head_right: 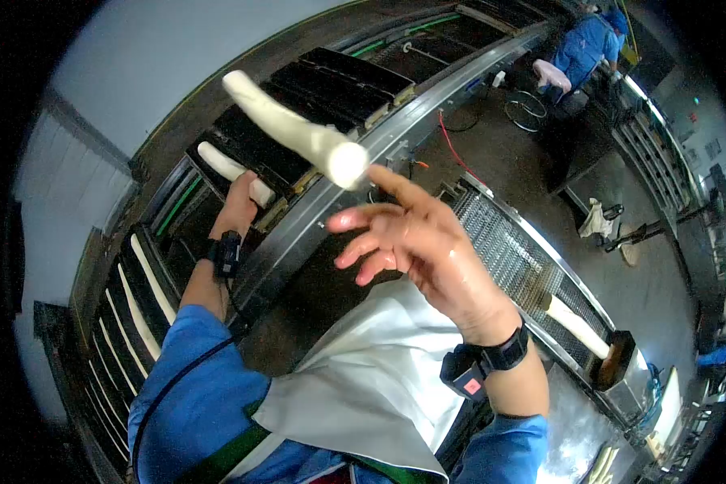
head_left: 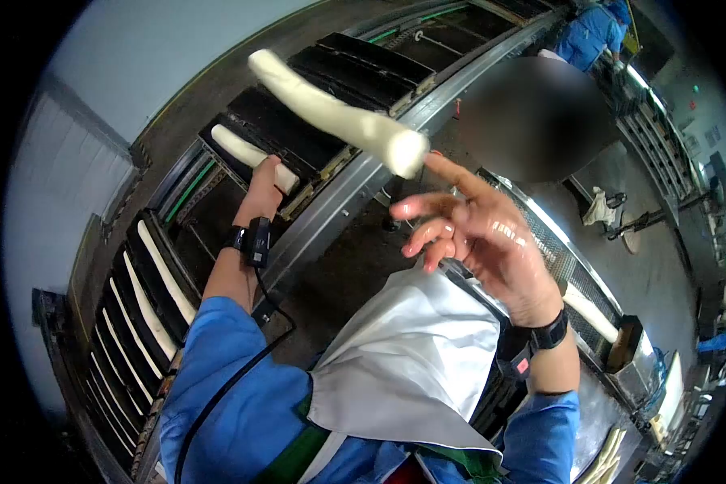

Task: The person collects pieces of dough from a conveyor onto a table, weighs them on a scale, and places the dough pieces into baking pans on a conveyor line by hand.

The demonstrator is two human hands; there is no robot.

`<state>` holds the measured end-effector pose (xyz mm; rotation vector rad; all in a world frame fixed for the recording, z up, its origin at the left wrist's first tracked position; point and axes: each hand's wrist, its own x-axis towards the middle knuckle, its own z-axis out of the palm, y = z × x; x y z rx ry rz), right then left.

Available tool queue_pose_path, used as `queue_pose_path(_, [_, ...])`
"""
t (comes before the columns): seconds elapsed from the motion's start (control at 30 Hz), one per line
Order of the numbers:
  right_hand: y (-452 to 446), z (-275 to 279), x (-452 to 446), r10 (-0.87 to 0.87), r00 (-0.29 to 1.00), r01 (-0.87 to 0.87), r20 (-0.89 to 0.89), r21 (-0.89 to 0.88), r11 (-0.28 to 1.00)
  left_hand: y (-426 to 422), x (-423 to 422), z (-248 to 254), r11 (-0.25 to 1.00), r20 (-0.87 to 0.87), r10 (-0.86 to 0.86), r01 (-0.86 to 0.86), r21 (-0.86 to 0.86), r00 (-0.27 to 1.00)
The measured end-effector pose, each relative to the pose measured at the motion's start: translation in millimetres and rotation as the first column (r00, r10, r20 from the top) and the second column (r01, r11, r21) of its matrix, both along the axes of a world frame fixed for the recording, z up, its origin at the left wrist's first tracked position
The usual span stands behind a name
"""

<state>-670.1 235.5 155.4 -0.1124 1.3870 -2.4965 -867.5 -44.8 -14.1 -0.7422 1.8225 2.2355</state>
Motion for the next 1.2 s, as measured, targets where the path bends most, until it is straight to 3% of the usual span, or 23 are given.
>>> queue_pose_path(0.1, [1.7,-16.3,12.2,0.049,0.996,-0.032,-0.070,0.230,0.973,-6.8,-21.4,-23.6,0.984,0.049,0.147,-0.151,0.092,0.988])
queue_pose_path(0.17, [18.2,-31.0,22.4,0.084,0.996,-0.072,-0.023,0.328,0.942,-11.6,-26.8,-18.3,0.940,-0.102,0.172,-0.133,0.313,0.980])
queue_pose_path(0.23, [34.6,-52.9,30.9,0.032,0.999,-0.028,-0.006,0.372,0.928,-6.3,-40.8,-9.9,0.953,-0.216,0.251,-0.202,0.226,0.943])
queue_pose_path(0.37, [39.4,-72.1,21.9,-0.109,0.990,0.069,0.088,0.373,0.925,54.9,13.3,71.1,0.997,-0.479,-0.061,0.078,0.017,0.876])
queue_pose_path(0.4, [32.0,-69.5,16.4,-0.146,0.982,0.098,0.118,0.344,0.934,71.8,33.7,80.3,0.960,-0.508,-0.263,0.273,-0.056,0.820])
queue_pose_path(0.43, [24.4,-70.6,10.9,-0.154,0.981,0.104,0.119,0.347,0.932,88.6,54.9,82.8,0.882,-0.522,-0.450,0.453,-0.132,0.725])
queue_pose_path(0.47, [17.8,-72.2,5.8,-0.179,0.976,0.165,0.120,0.121,0.979,108.5,73.8,69.7,0.785,-0.657,-0.541,0.596,-0.171,0.525])
queue_pose_path(0.5, [14.7,-75.0,4.7,-0.205,0.971,0.219,0.127,-0.113,0.969,119.4,94.9,84.4,0.664,-0.670,-0.737,0.283,-0.692,0.089])
queue_pose_path(0.53, [15.3,-80.3,12.2,-0.366,0.913,0.390,0.181,-0.121,0.913,134.4,116.0,81.0,0.475,-0.618,-0.784,0.691,-0.545,0.052])
queue_pose_path(0.6, [25.5,-87.1,29.4,-0.573,0.799,0.578,0.183,0.032,0.816,157.6,134.8,83.0,0.048,-0.309,-0.871,0.559,-0.828,-0.383])
queue_pose_path(0.63, [44.0,-105.6,49.1,-0.624,0.770,0.612,0.129,0.126,0.781,157.9,139.9,76.7,-0.070,-0.207,-0.862,0.514,-0.855,-0.462])
queue_pose_path(0.7, [56.0,-106.6,98.7,-0.804,0.552,0.746,0.219,0.300,0.594,146.6,116.5,56.8,0.009,-0.367,-0.751,0.547,-0.837,-0.549])
queue_pose_path(0.8, [94.1,-105.4,219.6,-0.970,0.137,0.930,0.199,0.310,0.195,104.3,71.3,79.6,0.228,-0.181,-0.973,0.674,-0.703,0.141])
queue_pose_path(0.83, [113.0,-103.7,276.2,-0.983,0.143,0.905,0.116,0.387,0.177,86.8,56.6,79.3,0.539,-0.125,-0.821,0.681,-0.496,0.558])
queue_pose_path(0.9, [123.4,-62.5,349.6,-0.990,0.093,0.705,-0.103,0.710,-0.007,12.6,-11.0,22.3,0.545,-0.396,-0.696,0.081,-0.834,0.600])
queue_pose_path(0.93, [138.9,-53.7,395.6,-0.969,0.100,0.589,-0.225,0.798,-0.124,-40.0,-45.6,-5.7,0.681,-0.291,-0.493,0.156,-0.715,0.820])
queue_pose_path(0.97, [153.9,-43.8,441.6,-0.935,0.111,0.451,-0.337,0.855,-0.255,-95.4,-63.1,-45.9,0.569,-0.356,-0.439,-0.052,-0.821,0.825])
queue_pose_path(1.0, [183.4,-39.4,471.5,-0.940,-0.232,0.276,-0.248,0.910,-0.309,-100.7,-42.1,-27.0,0.114,-0.294,-0.380,-0.270,-0.956,0.877])
queue_pose_path(1.03, [196.4,-24.3,492.0,-0.941,-0.229,0.007,-0.250,0.966,-0.259,-115.1,-40.8,-33.1,0.293,-0.332,-0.194,-0.268,-0.918,0.923])
queue_pose_path(1.07, [213.6,-39.3,518.7,-0.833,-0.158,-0.218,-0.530,0.842,-0.494,-147.1,-44.8,-60.9,0.727,-0.372,-0.068,-0.209,-0.654,0.926])
queue_pose_path(1.1, [216.2,-47.3,509.2,-0.665,-0.019,-0.406,-0.747,0.613,-0.677,-143.3,-36.9,-59.8,0.774,-0.293,-0.002,-0.184,-0.606,0.956])
queue_pose_path(1.13, [219.2,-49.3,499.9,-0.703,-0.004,-0.380,-0.711,0.652,-0.657,-139.1,-28.3,-58.0,0.815,-0.207,0.061,-0.169,-0.554,0.976])
queue_pose_path(1.2, [248.2,-72.1,448.1,-0.707,0.150,-0.075,-0.691,0.705,-0.705,-137.2,-12.3,-51.2,0.816,-0.167,0.121,-0.194,-0.545,0.979])
